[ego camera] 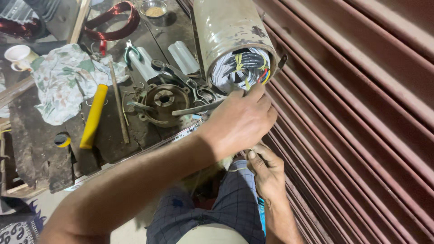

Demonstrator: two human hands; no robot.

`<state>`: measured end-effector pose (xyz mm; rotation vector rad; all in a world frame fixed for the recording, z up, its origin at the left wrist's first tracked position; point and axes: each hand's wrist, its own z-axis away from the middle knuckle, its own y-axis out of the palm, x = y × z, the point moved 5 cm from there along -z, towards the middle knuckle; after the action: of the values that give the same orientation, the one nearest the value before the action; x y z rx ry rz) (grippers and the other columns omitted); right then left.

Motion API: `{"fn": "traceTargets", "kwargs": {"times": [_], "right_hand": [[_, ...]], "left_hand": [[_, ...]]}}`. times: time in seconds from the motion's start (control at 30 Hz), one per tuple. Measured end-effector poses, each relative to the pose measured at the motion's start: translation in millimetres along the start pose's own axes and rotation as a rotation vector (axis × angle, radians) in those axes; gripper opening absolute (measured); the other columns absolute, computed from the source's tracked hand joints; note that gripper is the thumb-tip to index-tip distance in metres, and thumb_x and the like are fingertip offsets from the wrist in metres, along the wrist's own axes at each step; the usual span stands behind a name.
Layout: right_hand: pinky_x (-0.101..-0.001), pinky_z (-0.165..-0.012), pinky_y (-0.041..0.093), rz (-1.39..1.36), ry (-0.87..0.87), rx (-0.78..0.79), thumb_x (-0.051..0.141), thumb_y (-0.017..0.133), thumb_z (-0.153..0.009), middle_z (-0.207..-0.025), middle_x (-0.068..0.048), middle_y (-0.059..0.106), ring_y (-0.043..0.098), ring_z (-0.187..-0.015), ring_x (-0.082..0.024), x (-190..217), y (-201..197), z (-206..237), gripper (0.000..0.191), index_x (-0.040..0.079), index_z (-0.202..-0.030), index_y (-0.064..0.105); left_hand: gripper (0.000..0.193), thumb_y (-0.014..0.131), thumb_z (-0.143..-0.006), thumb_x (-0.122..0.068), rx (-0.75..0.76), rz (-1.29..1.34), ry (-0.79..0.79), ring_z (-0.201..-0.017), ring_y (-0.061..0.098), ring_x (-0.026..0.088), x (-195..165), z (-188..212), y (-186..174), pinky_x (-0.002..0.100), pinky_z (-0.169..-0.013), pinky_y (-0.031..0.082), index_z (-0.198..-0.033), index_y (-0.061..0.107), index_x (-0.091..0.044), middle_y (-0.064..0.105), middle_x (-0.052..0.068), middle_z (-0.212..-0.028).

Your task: The person works on a cylindrical electrical motor stator, using a screwdriver to adjust internal wires and tying yellow string around wire bundles. They also use pliers to cut the string and manipulate the wiring inside the stator.

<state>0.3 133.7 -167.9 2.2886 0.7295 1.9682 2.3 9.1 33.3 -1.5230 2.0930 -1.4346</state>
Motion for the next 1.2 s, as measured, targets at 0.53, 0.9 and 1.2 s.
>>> {"fn": "traceTargets", "kwargs": {"times": [0.53, 0.9, 1.2], "right_hand": [[-0.0251, -0.07, 0.05, 0.177, 0.04, 0.141, 0.003, 0.066, -0.097, -0.093, -0.006, 0.072, 0.062, -0.079, -0.01, -3, 7, 7, 0.016, -0.004, -0.109, 0.075], [-0.0272, -0.083, 0.053, 0.275, -0.002, 0.179, 0.001, 0.068, -0.095, -0.098, -0.009, 0.075, 0.067, -0.09, -0.015, -4, 23, 13, 0.013, -0.004, -0.104, 0.075], [-0.0286, -0.085, 0.052, 0.267, -0.008, 0.253, 0.001, 0.067, -0.096, -0.099, -0.01, 0.074, 0.067, -0.092, -0.017, -6, 36, 27, 0.014, -0.003, -0.106, 0.076]], "left_hand": [[0.023, 0.063, -0.078, -0.031, -0.035, -0.035, -0.083, -0.094, 0.061, 0.025, -5, -7, 1, 0.042, -0.07, 0.057, -0.078, 0.073, -0.011, 0.07, 0.005, -0.08], [0.023, 0.064, -0.082, -0.025, 0.002, 0.036, -0.141, -0.088, 0.063, 0.026, -4, -19, 37, 0.036, -0.059, 0.055, -0.075, 0.077, -0.007, 0.073, 0.01, -0.077], [0.024, 0.067, -0.076, -0.031, 0.182, -0.035, 0.009, -0.089, 0.064, 0.028, -9, -5, 62, 0.043, -0.069, 0.056, -0.075, 0.079, -0.01, 0.074, 0.008, -0.073]]}}
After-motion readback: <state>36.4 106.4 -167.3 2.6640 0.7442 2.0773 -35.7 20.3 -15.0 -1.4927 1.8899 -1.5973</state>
